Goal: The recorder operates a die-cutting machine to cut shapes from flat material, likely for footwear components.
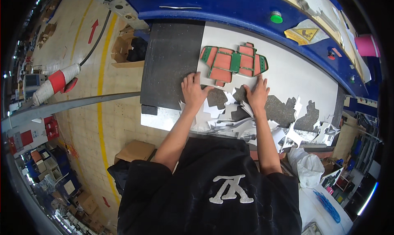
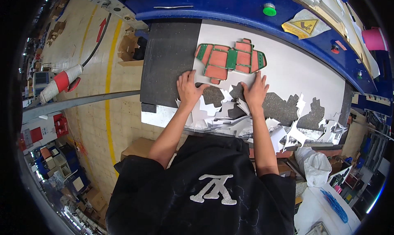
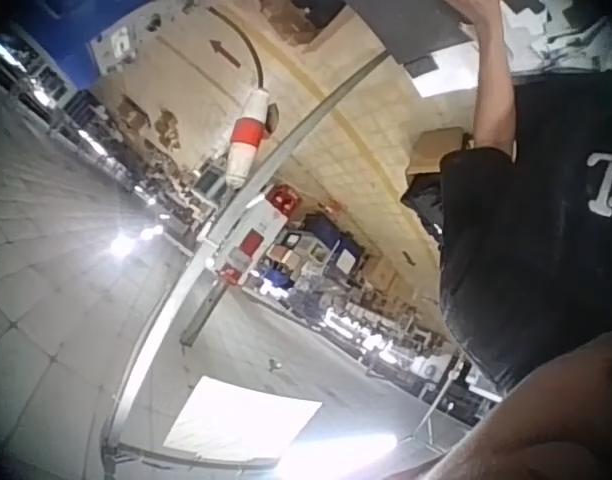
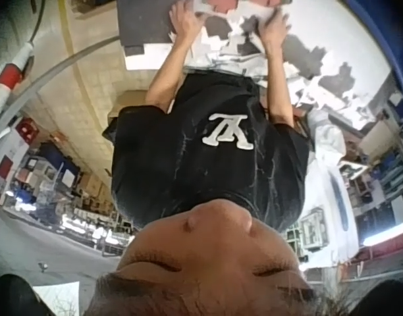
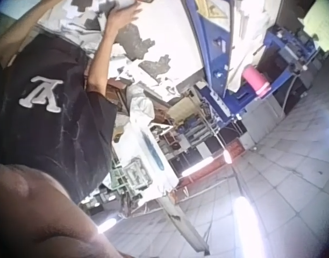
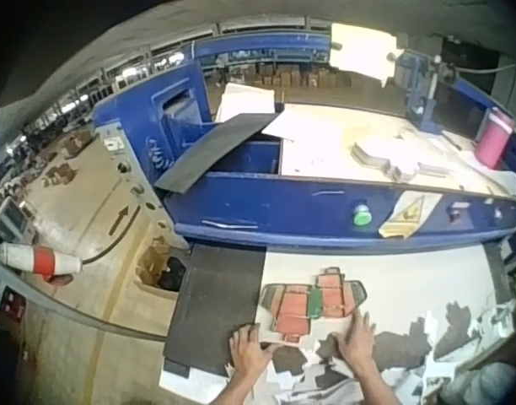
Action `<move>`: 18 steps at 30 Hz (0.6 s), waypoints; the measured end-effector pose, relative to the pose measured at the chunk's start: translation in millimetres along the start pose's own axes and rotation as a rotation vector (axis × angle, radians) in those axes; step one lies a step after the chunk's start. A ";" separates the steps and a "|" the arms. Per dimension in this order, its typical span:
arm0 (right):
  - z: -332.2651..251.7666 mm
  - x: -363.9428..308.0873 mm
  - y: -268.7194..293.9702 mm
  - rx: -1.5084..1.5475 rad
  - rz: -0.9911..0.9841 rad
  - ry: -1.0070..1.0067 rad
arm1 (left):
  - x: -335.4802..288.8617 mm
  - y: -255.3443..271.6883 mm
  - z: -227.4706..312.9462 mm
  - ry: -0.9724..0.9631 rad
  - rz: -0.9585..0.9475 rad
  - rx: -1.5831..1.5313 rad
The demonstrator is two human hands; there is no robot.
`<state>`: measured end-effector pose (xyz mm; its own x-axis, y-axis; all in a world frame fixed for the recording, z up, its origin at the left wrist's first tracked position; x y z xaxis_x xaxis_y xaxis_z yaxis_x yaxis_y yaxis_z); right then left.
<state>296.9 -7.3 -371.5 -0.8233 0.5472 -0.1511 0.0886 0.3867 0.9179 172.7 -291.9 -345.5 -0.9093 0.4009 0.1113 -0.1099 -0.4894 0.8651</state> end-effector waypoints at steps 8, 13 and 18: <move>-70.6 -96.2 -21.8 -0.016 -0.300 0.352 | -63.8 -19.0 12.1 -0.181 -0.332 -0.177; -83.2 -119.5 -24.7 0.086 -0.382 0.339 | -96.3 -16.9 41.3 -0.380 -0.453 -0.167; -64.5 -123.9 -19.5 0.317 -0.542 0.110 | -101.4 -24.0 48.0 -0.443 -0.551 -0.217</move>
<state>360.9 -130.5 -347.1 -0.8492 0.1392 -0.5094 -0.2087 0.7976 0.5659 286.9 -283.6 -354.1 -0.4575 0.8852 -0.0846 -0.6222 -0.2507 0.7417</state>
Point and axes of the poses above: each hand's wrist, its own x-axis towards the middle knuckle, its own y-axis out of the back of the hand, z = x × y, the point moved 6 cm from there along x, towards the middle knuckle, and after that the axes turned 10 degrees about -z, right-handed, at the moved point
